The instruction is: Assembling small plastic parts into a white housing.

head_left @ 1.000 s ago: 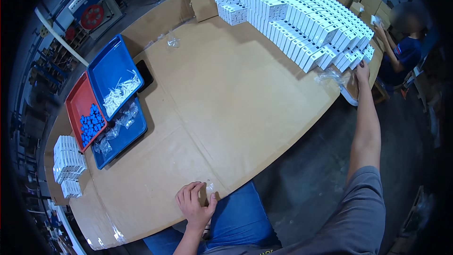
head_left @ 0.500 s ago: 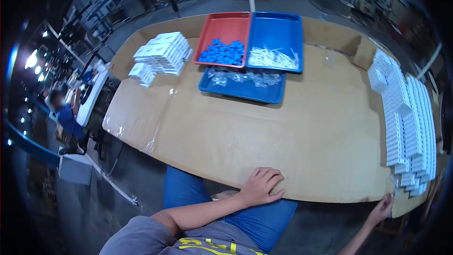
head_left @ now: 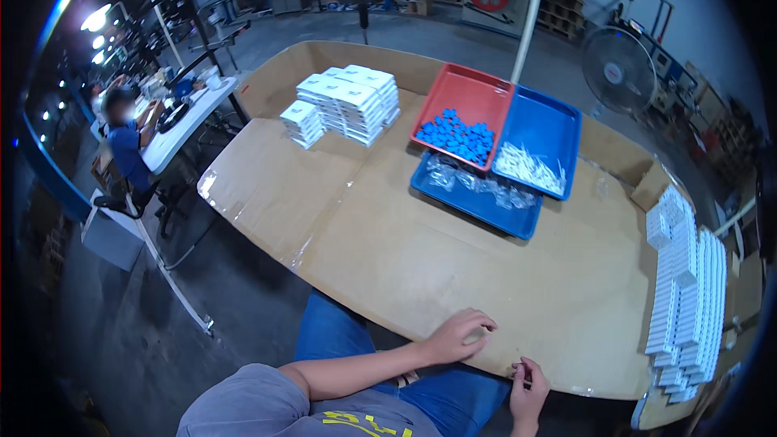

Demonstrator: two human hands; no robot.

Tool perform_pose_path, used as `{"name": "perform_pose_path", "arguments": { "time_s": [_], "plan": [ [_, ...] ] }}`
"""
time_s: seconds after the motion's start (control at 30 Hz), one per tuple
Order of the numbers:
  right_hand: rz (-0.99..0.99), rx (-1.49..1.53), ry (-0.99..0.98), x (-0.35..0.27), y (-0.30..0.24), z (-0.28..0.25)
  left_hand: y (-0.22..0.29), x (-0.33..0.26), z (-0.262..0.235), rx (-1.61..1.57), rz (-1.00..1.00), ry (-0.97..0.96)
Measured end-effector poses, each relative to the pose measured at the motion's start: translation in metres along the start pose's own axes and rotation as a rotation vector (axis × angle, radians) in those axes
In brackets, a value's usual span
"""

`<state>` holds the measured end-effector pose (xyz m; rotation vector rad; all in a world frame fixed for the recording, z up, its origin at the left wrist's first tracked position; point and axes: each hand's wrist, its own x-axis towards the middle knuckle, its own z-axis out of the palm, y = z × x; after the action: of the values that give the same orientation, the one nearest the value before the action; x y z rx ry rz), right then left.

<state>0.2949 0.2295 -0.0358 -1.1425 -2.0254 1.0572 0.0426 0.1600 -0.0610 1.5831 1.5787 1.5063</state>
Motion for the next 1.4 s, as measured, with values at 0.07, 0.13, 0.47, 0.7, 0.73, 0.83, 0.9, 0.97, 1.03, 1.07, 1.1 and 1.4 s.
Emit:
{"name": "perform_pose_path", "arguments": {
  "time_s": [0.07,0.13,0.47,0.7,0.73,0.83,0.9,0.97,1.03,1.07,1.1,1.4],
  "plan": [
    [-0.013,-0.180,-0.149,0.031,-0.017,-0.007,-0.015,0.000,-0.052,0.128,0.011,0.071],
    [-0.006,-0.246,-0.288,0.066,-0.043,-0.011,-0.034,-0.001,-0.124,0.243,-0.057,0.161],
    [-0.406,-0.509,-0.394,0.274,-0.212,0.080,-0.123,-0.072,-0.430,0.907,-0.198,0.509],
    [-0.629,-0.488,-0.435,0.416,-0.357,0.278,-0.166,-0.124,-0.509,0.983,-0.233,0.639],
    [-0.582,-0.452,-0.476,0.438,-0.366,0.306,-0.160,-0.116,-0.509,0.983,-0.212,0.652],
    [-0.729,-0.456,-0.398,0.500,-0.384,0.384,-0.151,-0.112,-0.504,0.976,-0.230,0.679],
    [-0.748,-0.469,-0.384,0.521,-0.394,0.432,-0.152,-0.112,-0.506,0.981,-0.263,0.703],
    [-0.711,-0.522,-0.340,0.532,-0.408,0.466,-0.154,-0.115,-0.505,0.965,-0.248,0.684],
    [-0.705,-0.514,-0.336,0.560,-0.407,0.494,-0.149,-0.110,-0.505,0.975,-0.265,0.680],
    [-0.691,-0.517,-0.321,0.575,-0.404,0.504,-0.148,-0.106,-0.505,0.973,-0.268,0.672],
    [-0.686,-0.509,-0.352,0.579,-0.408,0.521,-0.148,-0.110,-0.505,0.984,-0.291,0.680],
    [-0.537,-0.625,-0.664,0.621,-0.419,0.567,-0.153,-0.109,-0.512,0.971,-0.302,0.644]
  ]
}}
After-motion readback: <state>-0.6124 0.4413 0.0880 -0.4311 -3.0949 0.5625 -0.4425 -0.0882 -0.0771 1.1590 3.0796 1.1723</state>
